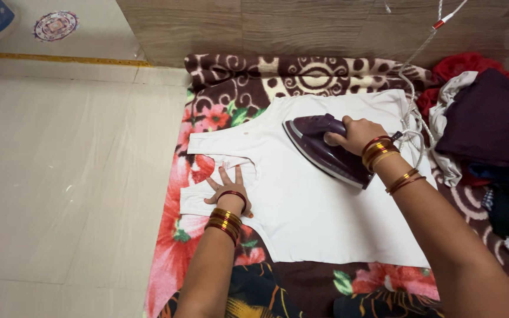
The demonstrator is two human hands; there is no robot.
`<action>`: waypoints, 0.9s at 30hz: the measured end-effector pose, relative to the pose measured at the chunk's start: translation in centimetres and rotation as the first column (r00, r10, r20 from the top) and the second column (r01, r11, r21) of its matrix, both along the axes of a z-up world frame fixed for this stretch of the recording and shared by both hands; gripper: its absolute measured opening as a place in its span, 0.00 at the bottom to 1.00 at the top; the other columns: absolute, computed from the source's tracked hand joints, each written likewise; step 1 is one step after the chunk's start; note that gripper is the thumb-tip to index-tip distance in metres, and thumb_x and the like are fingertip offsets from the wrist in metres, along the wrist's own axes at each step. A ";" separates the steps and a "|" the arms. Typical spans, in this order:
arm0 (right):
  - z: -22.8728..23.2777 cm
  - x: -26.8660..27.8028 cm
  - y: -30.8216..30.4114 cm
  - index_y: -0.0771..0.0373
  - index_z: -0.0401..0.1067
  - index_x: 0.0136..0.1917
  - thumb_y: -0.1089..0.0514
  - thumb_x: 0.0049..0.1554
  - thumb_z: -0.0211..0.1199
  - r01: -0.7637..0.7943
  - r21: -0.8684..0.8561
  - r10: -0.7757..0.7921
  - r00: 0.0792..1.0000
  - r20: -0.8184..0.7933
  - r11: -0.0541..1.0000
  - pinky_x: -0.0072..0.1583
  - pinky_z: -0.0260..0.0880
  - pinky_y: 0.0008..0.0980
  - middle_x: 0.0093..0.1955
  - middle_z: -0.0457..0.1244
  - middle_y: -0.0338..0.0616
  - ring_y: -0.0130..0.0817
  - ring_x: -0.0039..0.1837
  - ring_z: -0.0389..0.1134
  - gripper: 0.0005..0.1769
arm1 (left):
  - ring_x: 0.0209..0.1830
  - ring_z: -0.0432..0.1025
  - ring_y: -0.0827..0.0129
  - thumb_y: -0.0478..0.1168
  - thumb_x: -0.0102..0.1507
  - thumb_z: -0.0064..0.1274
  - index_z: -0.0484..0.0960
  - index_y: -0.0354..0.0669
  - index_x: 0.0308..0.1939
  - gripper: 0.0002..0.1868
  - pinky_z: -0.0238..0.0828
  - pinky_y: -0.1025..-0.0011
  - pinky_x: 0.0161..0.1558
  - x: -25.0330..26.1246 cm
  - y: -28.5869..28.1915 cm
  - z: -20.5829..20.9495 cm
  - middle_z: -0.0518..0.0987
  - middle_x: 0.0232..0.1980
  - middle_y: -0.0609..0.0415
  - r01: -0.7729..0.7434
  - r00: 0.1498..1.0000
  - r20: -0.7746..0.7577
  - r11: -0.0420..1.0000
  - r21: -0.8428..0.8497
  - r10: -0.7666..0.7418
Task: The person irons a white sleeveless top laid flat on a floral-patterned cloth on the floor. They use a purple electric iron to smooth the fabric, moving it back and forth across the garment. The person adjusts the top with their left hand while ironing with their right hand.
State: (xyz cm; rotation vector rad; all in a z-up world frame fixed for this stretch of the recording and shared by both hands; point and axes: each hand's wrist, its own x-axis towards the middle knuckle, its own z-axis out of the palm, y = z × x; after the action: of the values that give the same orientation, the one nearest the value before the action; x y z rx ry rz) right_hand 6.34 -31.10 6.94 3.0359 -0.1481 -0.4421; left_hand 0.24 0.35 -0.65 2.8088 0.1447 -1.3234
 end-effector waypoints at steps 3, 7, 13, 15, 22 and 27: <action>-0.4 -0.2 0.2 0.59 0.71 0.61 0.21 0.58 0.52 -0.051 -0.053 0.057 0.993 0.103 0.997 0.53 0.75 0.47 0.48 0.72 0.57 0.51 0.51 0.75 0.41 | 0.80 0.21 0.24 0.54 0.50 0.76 0.14 0.62 0.79 0.81 0.52 0.25 0.66 0.1 0.0 -0.2 0.15 0.83 0.40 -0.004 1.000 -0.008 1.000 0.001 0.004; -0.5 0.5 1.4 0.59 0.70 0.60 0.23 0.58 0.53 -0.022 -0.020 0.025 0.992 0.125 1.000 0.54 0.74 0.47 0.48 0.72 0.57 0.52 0.52 0.74 0.39 | 0.80 0.21 0.26 0.55 0.50 0.76 0.14 0.63 0.79 0.82 0.51 0.24 0.66 0.1 -0.1 -0.1 0.14 0.83 0.42 -0.020 1.000 -0.018 1.000 0.006 0.020; -0.4 3.2 4.5 0.61 0.71 0.60 0.28 0.59 0.57 0.047 0.049 -0.055 0.983 0.173 0.998 0.55 0.73 0.47 0.50 0.71 0.56 0.51 0.54 0.74 0.36 | 0.81 0.21 0.26 0.56 0.49 0.76 0.12 0.63 0.78 0.83 0.51 0.24 0.66 0.1 -0.2 -0.2 0.13 0.82 0.42 -0.025 0.999 -0.026 1.000 0.009 0.026; -0.5 4.5 5.4 0.61 0.72 0.60 0.28 0.58 0.58 0.091 0.057 -0.099 0.981 0.169 0.994 0.55 0.73 0.46 0.51 0.71 0.55 0.50 0.54 0.74 0.36 | 0.80 0.21 0.25 0.57 0.49 0.76 0.12 0.61 0.78 0.84 0.51 0.24 0.66 0.2 -0.3 -0.2 0.13 0.82 0.41 -0.009 1.000 -0.026 1.000 0.024 0.009; -1.5 7.7 7.2 0.64 0.72 0.61 0.30 0.58 0.62 0.223 0.141 -0.248 0.949 0.193 0.965 0.57 0.73 0.45 0.54 0.70 0.55 0.49 0.57 0.73 0.36 | 0.80 0.22 0.24 0.56 0.50 0.76 0.12 0.60 0.78 0.83 0.53 0.25 0.65 0.1 -0.3 -0.4 0.13 0.82 0.40 0.003 1.000 -0.013 1.000 0.023 -0.003; -1.0 7.6 6.3 0.66 0.73 0.63 0.31 0.57 0.64 0.204 0.212 -0.231 0.966 0.114 0.956 0.61 0.71 0.46 0.59 0.69 0.57 0.51 0.62 0.71 0.38 | 0.80 0.22 0.25 0.56 0.50 0.76 0.13 0.61 0.79 0.83 0.53 0.25 0.65 -0.1 -0.2 -0.4 0.14 0.82 0.40 0.000 1.000 -0.021 1.000 0.010 0.000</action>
State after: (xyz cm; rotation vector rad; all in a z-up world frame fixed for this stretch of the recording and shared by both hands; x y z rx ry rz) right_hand 13.94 -24.76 5.95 3.2614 -0.4796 -0.2743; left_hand 0.12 0.19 -1.01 2.8044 0.1527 -1.3560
